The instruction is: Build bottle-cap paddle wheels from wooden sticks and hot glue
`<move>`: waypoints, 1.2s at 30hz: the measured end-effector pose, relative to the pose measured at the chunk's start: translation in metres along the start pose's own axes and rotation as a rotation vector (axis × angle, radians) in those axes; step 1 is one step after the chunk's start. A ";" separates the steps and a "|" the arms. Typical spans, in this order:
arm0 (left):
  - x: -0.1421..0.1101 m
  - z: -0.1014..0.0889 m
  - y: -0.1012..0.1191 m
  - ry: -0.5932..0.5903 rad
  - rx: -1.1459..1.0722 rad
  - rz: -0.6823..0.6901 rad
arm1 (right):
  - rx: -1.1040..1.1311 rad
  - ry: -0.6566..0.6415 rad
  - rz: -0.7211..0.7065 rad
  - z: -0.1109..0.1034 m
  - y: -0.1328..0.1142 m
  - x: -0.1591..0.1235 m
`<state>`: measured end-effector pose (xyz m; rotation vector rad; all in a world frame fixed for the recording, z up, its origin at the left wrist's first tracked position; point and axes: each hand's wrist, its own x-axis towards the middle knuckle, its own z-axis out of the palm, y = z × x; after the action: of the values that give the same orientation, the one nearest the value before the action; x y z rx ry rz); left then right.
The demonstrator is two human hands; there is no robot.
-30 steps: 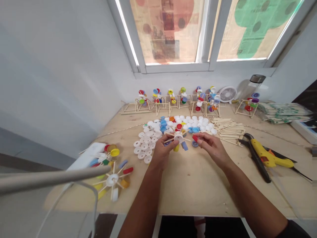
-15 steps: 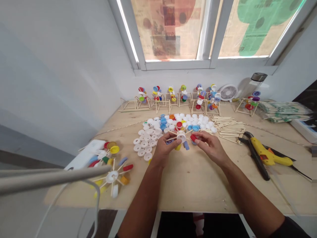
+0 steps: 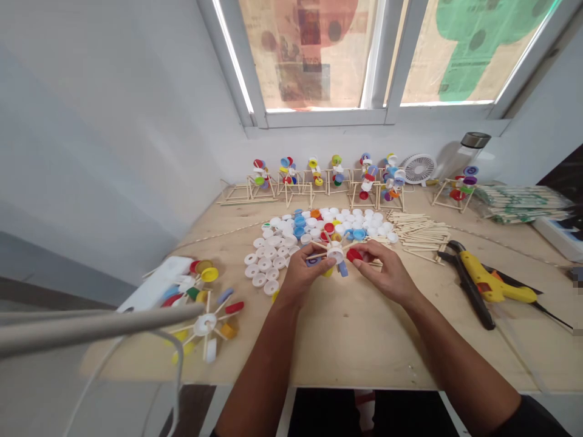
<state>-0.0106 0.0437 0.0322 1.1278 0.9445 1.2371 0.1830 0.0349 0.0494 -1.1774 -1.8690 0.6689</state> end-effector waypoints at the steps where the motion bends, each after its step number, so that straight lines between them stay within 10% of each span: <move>1: 0.000 0.000 0.000 -0.004 0.005 0.002 | -0.006 -0.003 -0.003 0.000 0.000 0.000; 21: 0.001 -0.001 0.000 -0.008 0.050 0.025 | 0.014 -0.013 -0.012 0.003 0.002 -0.001; 36: -0.004 0.004 0.010 -0.117 0.120 -0.070 | 0.522 -0.010 0.252 -0.009 -0.003 -0.001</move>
<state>-0.0094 0.0390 0.0427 1.2378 0.9713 1.0579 0.1893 0.0333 0.0562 -1.0614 -1.4337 1.2175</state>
